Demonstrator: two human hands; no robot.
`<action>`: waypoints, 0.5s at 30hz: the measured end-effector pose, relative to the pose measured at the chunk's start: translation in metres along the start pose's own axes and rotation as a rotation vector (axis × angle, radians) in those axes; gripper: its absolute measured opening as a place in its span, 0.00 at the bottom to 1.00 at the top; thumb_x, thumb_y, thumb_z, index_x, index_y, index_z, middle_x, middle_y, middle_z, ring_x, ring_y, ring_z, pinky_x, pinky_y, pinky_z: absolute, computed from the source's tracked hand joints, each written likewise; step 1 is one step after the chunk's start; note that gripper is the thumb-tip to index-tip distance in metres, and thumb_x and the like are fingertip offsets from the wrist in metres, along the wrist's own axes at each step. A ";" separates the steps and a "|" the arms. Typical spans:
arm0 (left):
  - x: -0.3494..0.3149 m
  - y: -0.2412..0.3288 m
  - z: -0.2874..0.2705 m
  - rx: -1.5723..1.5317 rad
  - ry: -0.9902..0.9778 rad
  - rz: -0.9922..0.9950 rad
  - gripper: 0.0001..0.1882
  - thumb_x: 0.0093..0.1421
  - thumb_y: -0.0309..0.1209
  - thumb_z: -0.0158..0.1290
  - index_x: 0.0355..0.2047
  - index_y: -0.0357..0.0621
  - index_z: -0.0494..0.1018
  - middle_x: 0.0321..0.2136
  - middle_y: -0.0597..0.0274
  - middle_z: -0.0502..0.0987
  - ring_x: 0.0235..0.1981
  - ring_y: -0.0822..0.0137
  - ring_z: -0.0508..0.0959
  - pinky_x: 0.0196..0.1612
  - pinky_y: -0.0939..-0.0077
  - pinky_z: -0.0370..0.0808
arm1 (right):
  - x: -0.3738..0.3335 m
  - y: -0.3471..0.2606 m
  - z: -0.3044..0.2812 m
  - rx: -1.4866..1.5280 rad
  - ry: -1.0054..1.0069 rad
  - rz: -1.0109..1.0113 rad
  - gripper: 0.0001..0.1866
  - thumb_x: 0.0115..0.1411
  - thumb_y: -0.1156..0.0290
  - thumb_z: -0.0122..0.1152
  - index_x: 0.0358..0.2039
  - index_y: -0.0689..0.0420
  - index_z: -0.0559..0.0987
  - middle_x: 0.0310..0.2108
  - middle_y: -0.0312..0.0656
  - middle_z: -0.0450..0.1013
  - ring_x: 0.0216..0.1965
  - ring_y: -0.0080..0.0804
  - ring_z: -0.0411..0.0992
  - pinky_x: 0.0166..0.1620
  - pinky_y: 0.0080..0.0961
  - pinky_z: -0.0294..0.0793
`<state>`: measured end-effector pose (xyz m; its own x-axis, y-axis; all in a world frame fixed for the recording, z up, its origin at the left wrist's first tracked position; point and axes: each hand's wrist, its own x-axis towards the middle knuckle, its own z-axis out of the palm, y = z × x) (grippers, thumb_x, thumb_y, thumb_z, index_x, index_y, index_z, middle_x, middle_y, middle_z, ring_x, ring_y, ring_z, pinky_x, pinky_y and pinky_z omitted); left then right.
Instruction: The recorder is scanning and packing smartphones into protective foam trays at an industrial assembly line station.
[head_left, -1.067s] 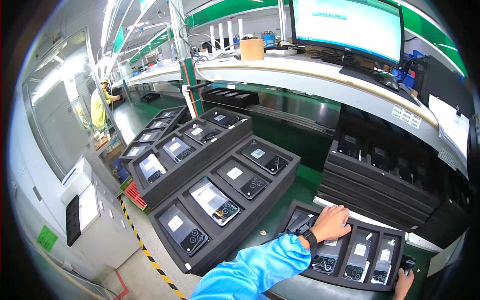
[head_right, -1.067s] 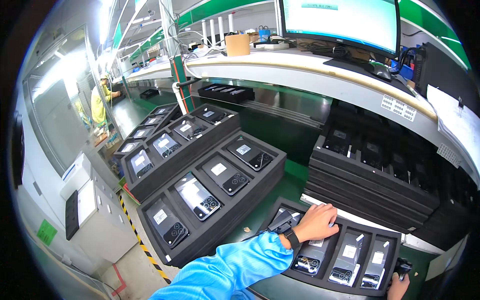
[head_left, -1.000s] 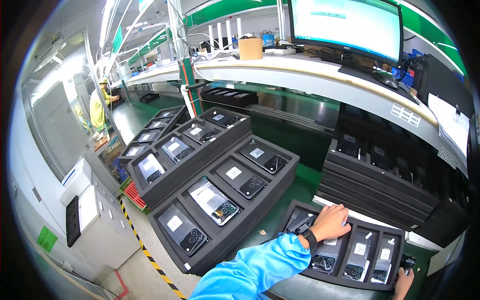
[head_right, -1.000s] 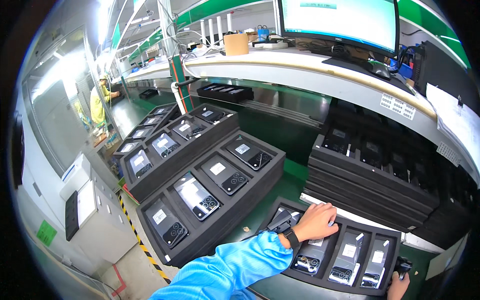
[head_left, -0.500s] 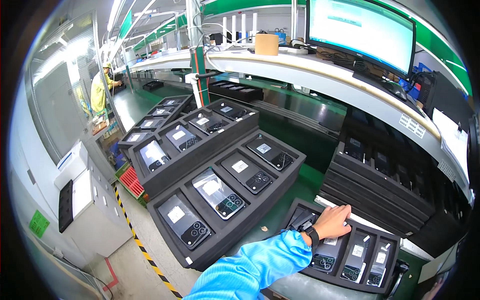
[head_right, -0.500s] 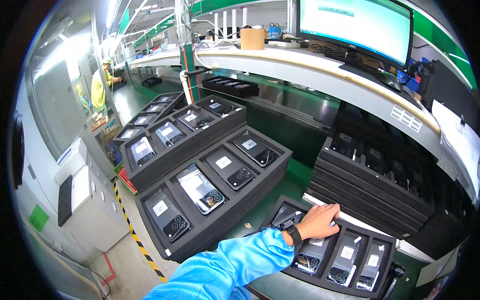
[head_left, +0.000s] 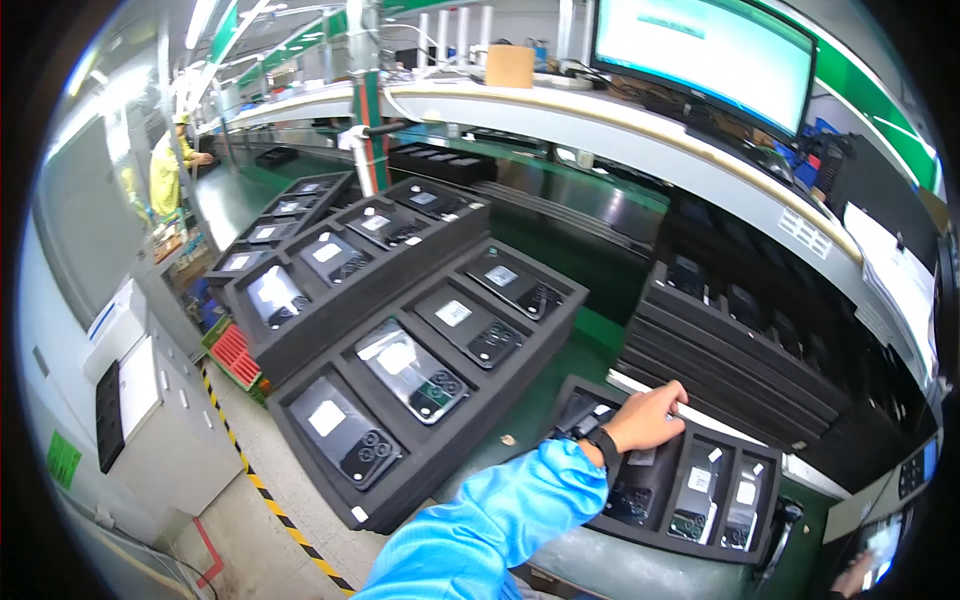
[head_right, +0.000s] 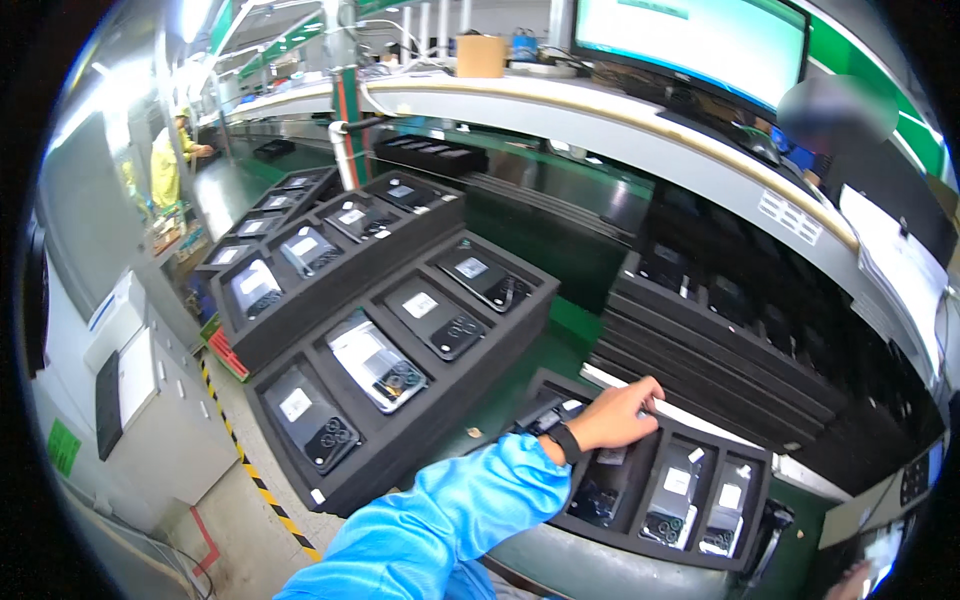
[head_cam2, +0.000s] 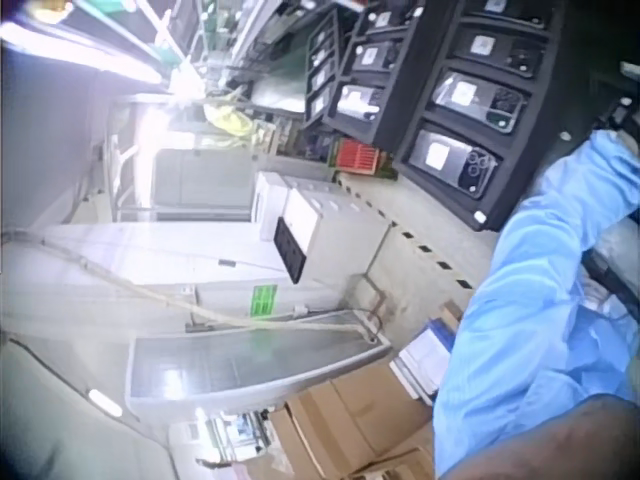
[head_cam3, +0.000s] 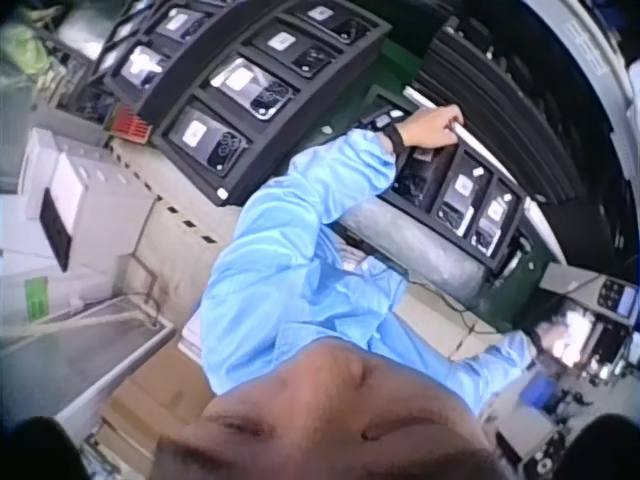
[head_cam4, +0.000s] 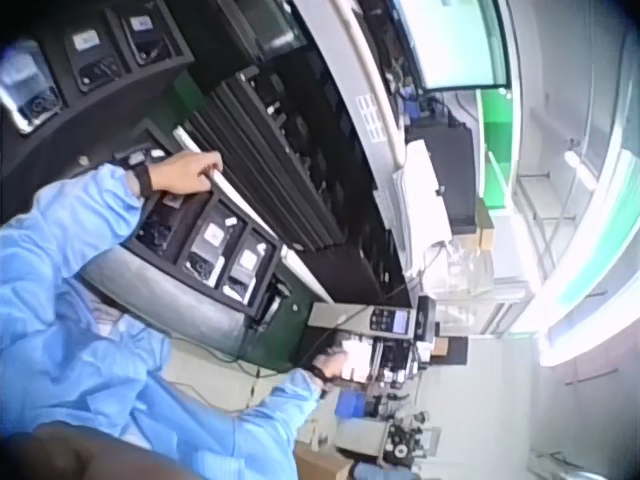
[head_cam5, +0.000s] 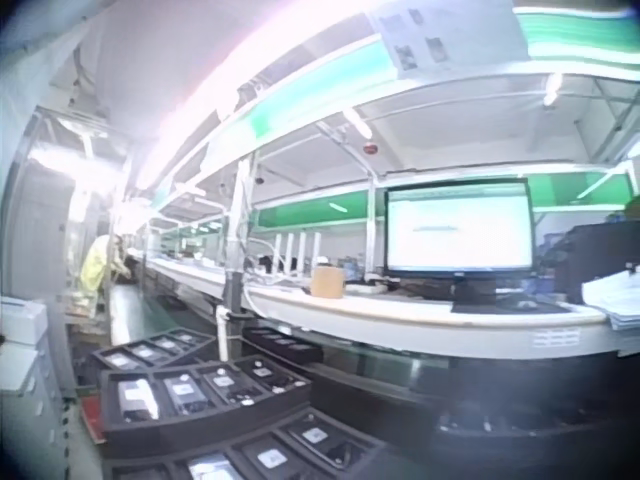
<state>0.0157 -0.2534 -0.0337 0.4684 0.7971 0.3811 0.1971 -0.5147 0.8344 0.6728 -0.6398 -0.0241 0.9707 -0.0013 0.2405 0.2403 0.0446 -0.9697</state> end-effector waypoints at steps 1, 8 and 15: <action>0.001 -0.005 0.002 0.010 0.007 -0.013 0.20 0.55 0.32 0.59 0.48 0.43 0.70 0.36 0.51 0.81 0.39 0.48 0.82 0.43 0.60 0.79 | -0.047 0.005 0.009 0.162 -0.033 0.149 0.10 0.69 0.61 0.59 0.42 0.54 0.78 0.26 0.32 0.71 0.20 0.21 0.66 0.21 0.18 0.65; 0.008 -0.021 -0.007 -0.169 -0.080 -0.049 0.20 0.57 0.24 0.50 0.51 0.43 0.70 0.38 0.60 0.78 0.38 0.68 0.79 0.45 0.71 0.76 | -0.364 -0.084 0.123 0.032 -0.722 0.233 0.18 0.70 0.59 0.58 0.27 0.57 0.77 0.20 0.35 0.73 0.18 0.19 0.69 0.20 0.18 0.67; 0.014 -0.016 -0.017 -0.351 -0.176 -0.132 0.25 0.52 0.18 0.43 0.53 0.38 0.69 0.41 0.58 0.77 0.45 0.69 0.76 0.52 0.75 0.72 | -0.496 -0.141 0.172 -0.150 -1.365 0.434 0.16 0.72 0.60 0.57 0.41 0.61 0.81 0.25 0.39 0.79 0.18 0.18 0.70 0.21 0.17 0.68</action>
<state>0.0046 -0.2287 -0.0353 0.6051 0.7671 0.2128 -0.0255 -0.2485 0.9683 0.1557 -0.4733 0.0012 0.2197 0.9283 -0.3000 0.0158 -0.3108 -0.9503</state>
